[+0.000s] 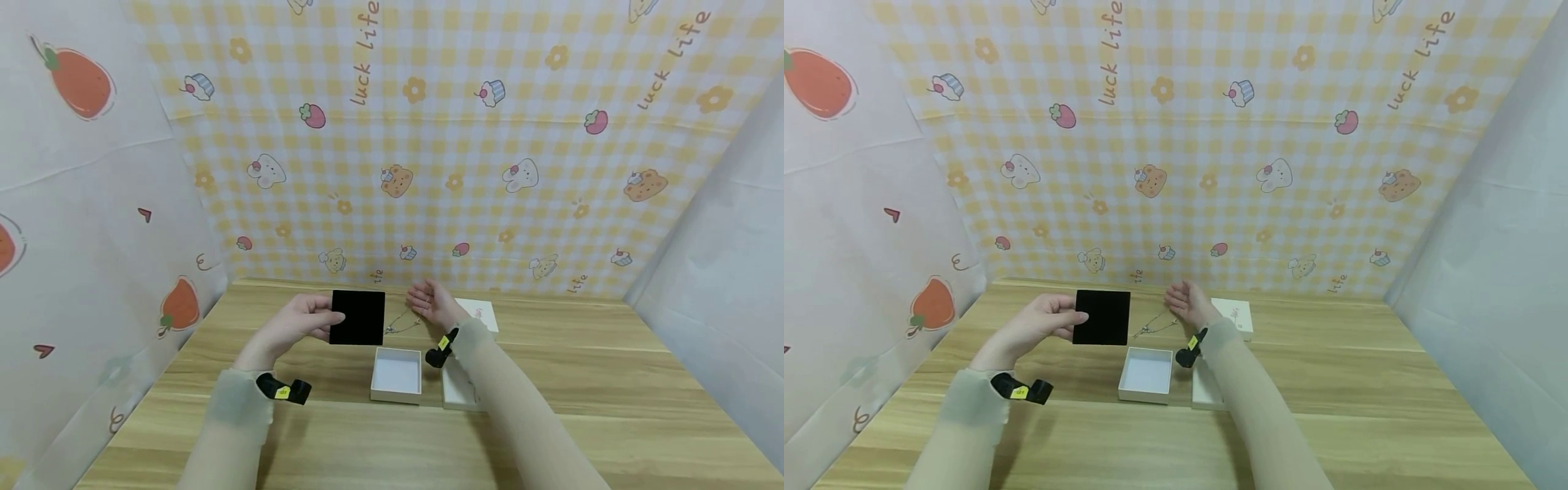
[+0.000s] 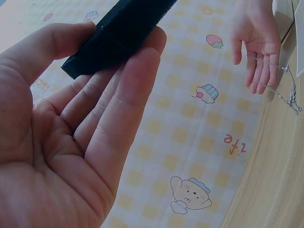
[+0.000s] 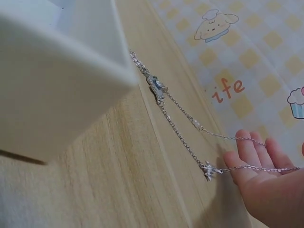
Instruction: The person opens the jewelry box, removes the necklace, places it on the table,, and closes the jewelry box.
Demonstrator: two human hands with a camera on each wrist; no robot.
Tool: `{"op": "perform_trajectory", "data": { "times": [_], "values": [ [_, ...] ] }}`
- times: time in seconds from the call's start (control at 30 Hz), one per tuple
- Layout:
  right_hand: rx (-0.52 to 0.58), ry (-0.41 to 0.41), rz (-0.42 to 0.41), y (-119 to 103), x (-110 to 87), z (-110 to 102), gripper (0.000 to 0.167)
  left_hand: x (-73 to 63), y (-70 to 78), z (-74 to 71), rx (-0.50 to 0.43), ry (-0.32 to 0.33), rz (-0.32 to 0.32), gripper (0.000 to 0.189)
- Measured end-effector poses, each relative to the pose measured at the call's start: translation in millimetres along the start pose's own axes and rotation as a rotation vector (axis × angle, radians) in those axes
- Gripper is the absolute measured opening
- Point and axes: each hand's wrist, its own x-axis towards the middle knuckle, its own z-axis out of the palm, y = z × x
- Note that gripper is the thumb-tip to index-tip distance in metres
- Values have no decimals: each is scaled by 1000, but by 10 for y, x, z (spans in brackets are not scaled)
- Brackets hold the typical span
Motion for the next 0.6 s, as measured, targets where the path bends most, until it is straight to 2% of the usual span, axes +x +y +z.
{"op": "perform_trajectory", "data": {
  "times": [0.6],
  "values": [
    [64,52,33,6,29,-47,61,31,-22,11,11,-4,-15,26]
  ]
}}
